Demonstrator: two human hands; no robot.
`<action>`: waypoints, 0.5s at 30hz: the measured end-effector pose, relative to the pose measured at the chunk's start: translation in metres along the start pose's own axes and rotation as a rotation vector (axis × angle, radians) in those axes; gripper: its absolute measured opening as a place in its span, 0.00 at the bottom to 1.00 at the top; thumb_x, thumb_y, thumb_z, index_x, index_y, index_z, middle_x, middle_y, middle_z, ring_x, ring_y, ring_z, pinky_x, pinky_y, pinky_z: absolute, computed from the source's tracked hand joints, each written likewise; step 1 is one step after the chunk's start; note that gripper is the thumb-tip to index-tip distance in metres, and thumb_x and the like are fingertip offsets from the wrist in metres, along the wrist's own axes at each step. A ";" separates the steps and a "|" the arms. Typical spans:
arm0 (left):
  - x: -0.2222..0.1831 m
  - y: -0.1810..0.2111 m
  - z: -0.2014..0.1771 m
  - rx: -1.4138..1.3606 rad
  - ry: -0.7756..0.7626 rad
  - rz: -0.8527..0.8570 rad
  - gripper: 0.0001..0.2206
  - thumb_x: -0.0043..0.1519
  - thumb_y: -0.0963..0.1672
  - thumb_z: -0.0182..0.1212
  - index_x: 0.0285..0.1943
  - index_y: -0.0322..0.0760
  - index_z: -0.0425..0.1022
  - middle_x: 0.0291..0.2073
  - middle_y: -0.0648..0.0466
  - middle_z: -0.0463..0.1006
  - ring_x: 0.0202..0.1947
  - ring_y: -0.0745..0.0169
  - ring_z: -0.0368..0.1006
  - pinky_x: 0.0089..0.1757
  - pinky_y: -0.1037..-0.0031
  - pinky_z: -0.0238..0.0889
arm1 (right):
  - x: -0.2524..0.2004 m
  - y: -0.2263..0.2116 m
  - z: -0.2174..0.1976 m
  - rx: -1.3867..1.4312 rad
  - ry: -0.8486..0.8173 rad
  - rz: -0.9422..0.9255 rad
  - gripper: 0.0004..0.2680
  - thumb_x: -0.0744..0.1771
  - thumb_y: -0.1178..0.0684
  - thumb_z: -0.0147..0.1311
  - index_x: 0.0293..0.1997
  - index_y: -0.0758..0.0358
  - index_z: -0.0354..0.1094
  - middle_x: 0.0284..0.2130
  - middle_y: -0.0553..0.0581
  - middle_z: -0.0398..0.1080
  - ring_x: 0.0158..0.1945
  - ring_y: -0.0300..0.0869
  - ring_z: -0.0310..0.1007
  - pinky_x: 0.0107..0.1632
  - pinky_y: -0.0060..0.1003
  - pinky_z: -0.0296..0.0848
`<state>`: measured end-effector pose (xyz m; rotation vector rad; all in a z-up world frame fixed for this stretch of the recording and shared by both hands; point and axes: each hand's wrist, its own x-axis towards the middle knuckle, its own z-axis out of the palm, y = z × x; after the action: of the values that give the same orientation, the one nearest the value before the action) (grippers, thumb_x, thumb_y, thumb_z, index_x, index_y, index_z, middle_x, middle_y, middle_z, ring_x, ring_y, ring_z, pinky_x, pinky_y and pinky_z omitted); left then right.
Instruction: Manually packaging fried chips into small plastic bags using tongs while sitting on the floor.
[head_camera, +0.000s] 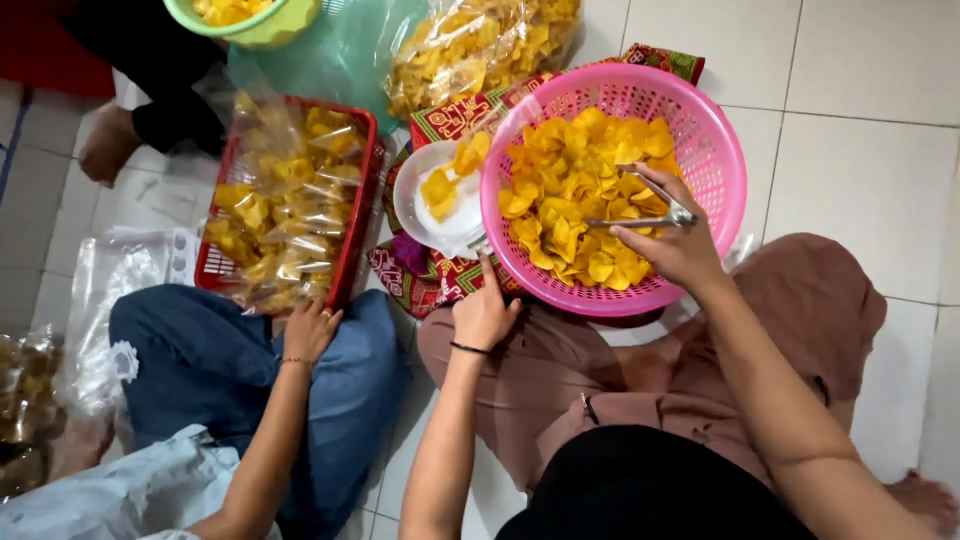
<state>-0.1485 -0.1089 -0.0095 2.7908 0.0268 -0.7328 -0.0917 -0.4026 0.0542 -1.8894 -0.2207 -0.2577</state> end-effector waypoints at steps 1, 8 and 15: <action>0.004 -0.005 0.004 0.002 0.002 -0.001 0.49 0.66 0.54 0.59 0.85 0.26 0.31 0.49 0.34 0.85 0.54 0.34 0.82 0.52 0.46 0.72 | 0.002 0.006 0.000 0.003 0.001 -0.002 0.31 0.59 0.64 0.76 0.70 0.71 0.64 0.63 0.71 0.69 0.70 0.61 0.66 0.68 0.51 0.68; -0.031 -0.034 -0.097 -0.155 -0.180 0.233 0.30 0.65 0.56 0.61 0.73 0.41 0.70 0.50 0.35 0.85 0.57 0.29 0.78 0.55 0.44 0.70 | -0.009 0.016 -0.014 -0.192 -0.322 0.040 0.25 0.59 0.58 0.75 0.63 0.62 0.73 0.52 0.69 0.76 0.58 0.64 0.77 0.61 0.55 0.74; 0.045 -0.040 -0.127 -0.042 0.650 0.273 0.38 0.55 0.47 0.78 0.75 0.40 0.65 0.60 0.43 0.76 0.59 0.36 0.73 0.54 0.53 0.72 | -0.013 -0.023 -0.035 -0.074 -0.185 0.010 0.30 0.57 0.62 0.74 0.68 0.65 0.69 0.60 0.69 0.73 0.65 0.62 0.73 0.65 0.52 0.70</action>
<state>-0.0512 -0.0407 0.0662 2.7803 -0.2099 0.2446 -0.1130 -0.4282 0.0823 -1.9882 -0.3305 -0.0845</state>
